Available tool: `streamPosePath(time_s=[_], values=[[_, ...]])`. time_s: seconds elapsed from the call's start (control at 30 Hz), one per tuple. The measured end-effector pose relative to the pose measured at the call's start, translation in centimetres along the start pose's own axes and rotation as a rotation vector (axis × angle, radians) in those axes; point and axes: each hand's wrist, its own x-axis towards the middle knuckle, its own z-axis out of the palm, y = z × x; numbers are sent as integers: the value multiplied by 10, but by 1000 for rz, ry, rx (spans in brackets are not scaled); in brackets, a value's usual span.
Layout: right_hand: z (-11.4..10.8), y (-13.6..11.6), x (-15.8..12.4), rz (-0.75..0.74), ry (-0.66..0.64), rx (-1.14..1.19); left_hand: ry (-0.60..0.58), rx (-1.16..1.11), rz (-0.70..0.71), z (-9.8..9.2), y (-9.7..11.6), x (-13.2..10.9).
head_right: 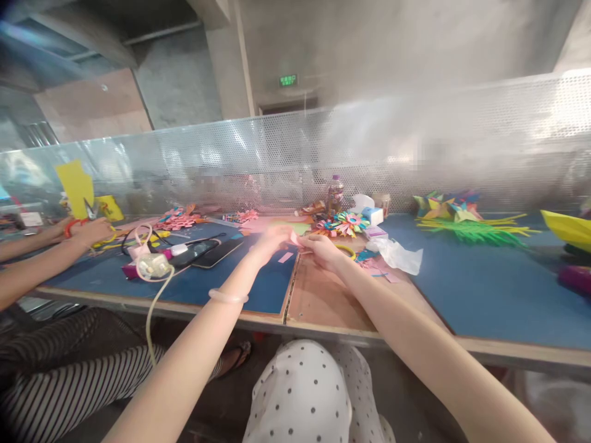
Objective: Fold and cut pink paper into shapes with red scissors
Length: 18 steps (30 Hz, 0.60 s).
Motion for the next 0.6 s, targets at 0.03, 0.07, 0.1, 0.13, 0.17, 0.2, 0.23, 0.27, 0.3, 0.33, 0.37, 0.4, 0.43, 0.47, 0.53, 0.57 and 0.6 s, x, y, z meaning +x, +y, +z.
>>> streamPosePath(time_s=[0.03,0.07,0.1,0.13,0.17,0.2,0.23,0.27,0.3,0.33,0.37,0.4,0.43,0.47,0.53,0.57,0.6], values=[[1,-1,-1,-4,13,-12,19,-4,-14,0,1,0],[1,-2,-1,-12,24,-23,30,-7,-24,0,2,-1],[1,-2,-2,-20,34,-32,37,-11,-31,0,4,-1],[1,-3,-2,-28,45,-39,39,-16,-37,1,5,-1],[1,-3,-2,-36,58,-44,38,-21,-42,1,6,-2],[1,-3,-2,-44,69,-49,31,-25,-42,1,7,-2],[1,-3,-2,-51,79,-57,20,-23,-40,2,8,-2],[1,-2,-2,-58,88,-68,9,-10,-32,2,8,-2],[0,-2,-1,-65,94,-80,3,15,-17,2,7,-2],[0,-2,-1,-73,95,-90,6,51,3,3,6,-2],[0,-1,-1,-82,90,-98,13,93,24,3,4,-2],[0,-1,0,-93,82,-103,17,134,43,3,2,-1],[0,-1,0,-104,74,-108,12,168,59,2,0,-1],[0,0,0,-113,68,-113,-2,192,73,2,-2,-1],[0,0,0,-126,69,-125,-39,214,97,1,-4,0],[0,0,0,-128,74,-132,-51,219,106,1,-5,0],[0,1,0,-128,80,-139,-56,222,113,0,-5,0]])
